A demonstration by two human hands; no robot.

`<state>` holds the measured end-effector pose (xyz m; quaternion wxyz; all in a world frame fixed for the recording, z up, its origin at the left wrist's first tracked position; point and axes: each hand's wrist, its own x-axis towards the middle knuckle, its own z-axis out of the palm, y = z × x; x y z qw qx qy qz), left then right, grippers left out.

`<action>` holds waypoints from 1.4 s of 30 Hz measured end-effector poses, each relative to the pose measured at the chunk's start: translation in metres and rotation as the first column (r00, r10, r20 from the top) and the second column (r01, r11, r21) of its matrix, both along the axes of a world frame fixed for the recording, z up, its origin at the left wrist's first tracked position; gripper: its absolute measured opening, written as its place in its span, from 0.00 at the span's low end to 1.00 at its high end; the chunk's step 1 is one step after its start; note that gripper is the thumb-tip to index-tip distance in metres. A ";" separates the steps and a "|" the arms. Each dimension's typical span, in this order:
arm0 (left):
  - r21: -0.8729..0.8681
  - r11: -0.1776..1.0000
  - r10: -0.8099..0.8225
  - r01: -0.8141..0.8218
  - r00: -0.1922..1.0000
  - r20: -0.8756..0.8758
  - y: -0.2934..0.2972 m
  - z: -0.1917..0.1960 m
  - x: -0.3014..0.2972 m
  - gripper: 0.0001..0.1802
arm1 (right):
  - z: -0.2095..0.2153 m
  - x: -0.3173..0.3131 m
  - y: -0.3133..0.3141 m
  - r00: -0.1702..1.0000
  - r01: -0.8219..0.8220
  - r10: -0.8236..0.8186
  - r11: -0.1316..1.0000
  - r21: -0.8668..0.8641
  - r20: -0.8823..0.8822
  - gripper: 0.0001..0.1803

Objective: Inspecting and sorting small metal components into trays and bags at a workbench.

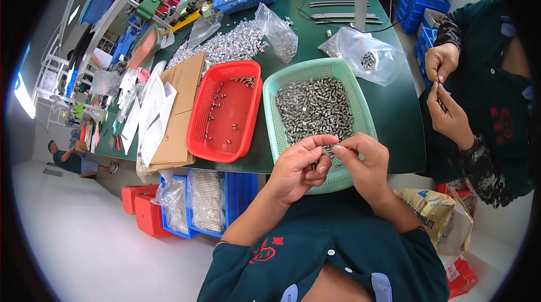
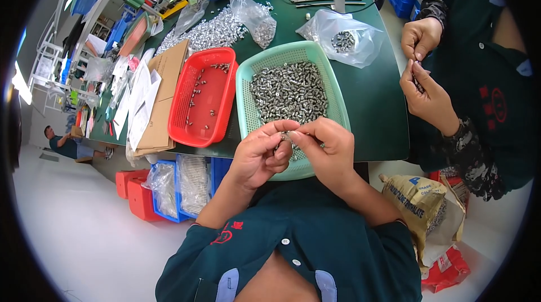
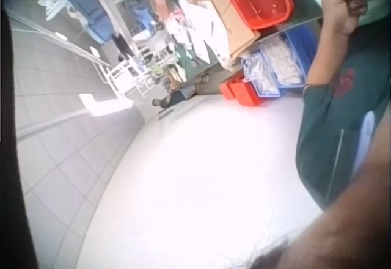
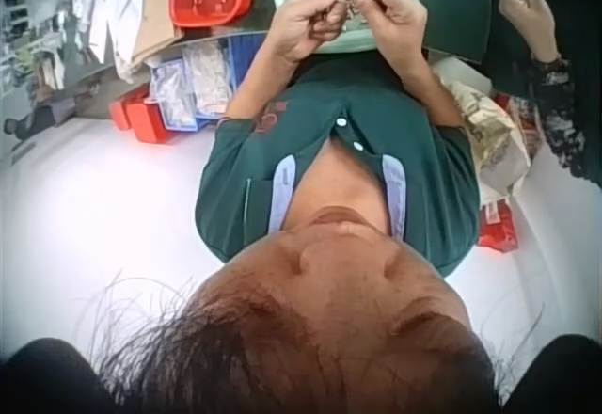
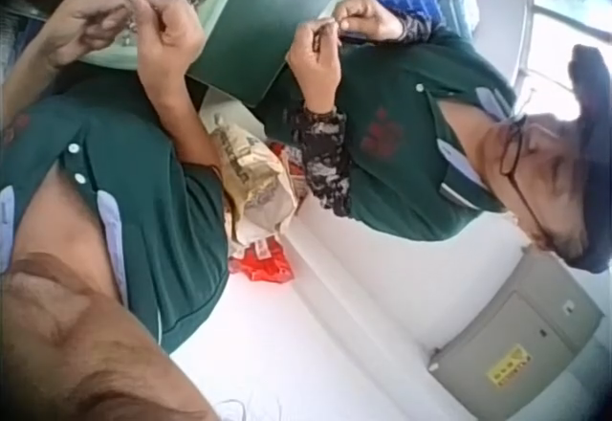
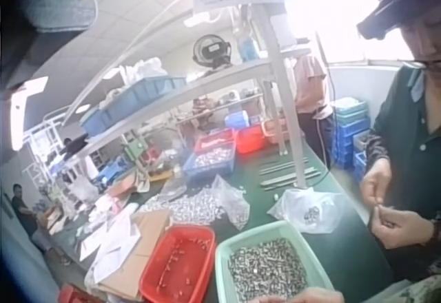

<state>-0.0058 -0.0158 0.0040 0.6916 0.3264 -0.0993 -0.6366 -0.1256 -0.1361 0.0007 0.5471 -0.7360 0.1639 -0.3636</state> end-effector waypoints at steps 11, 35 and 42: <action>0.096 0.995 0.012 -0.040 0.961 0.278 0.000 0.006 -0.004 0.17 | -0.022 0.007 -0.002 0.983 -0.181 0.155 0.707 0.684 0.099 0.05; 0.000 0.999 0.042 -0.042 0.999 -0.017 0.006 -0.003 0.000 0.18 | -0.008 0.006 0.006 0.999 -0.008 0.006 0.999 0.037 0.037 0.04; -0.099 0.994 -0.043 0.050 0.997 0.068 0.003 0.000 -0.003 0.19 | -0.008 0.009 0.011 0.983 -0.182 0.165 0.928 0.326 0.081 0.04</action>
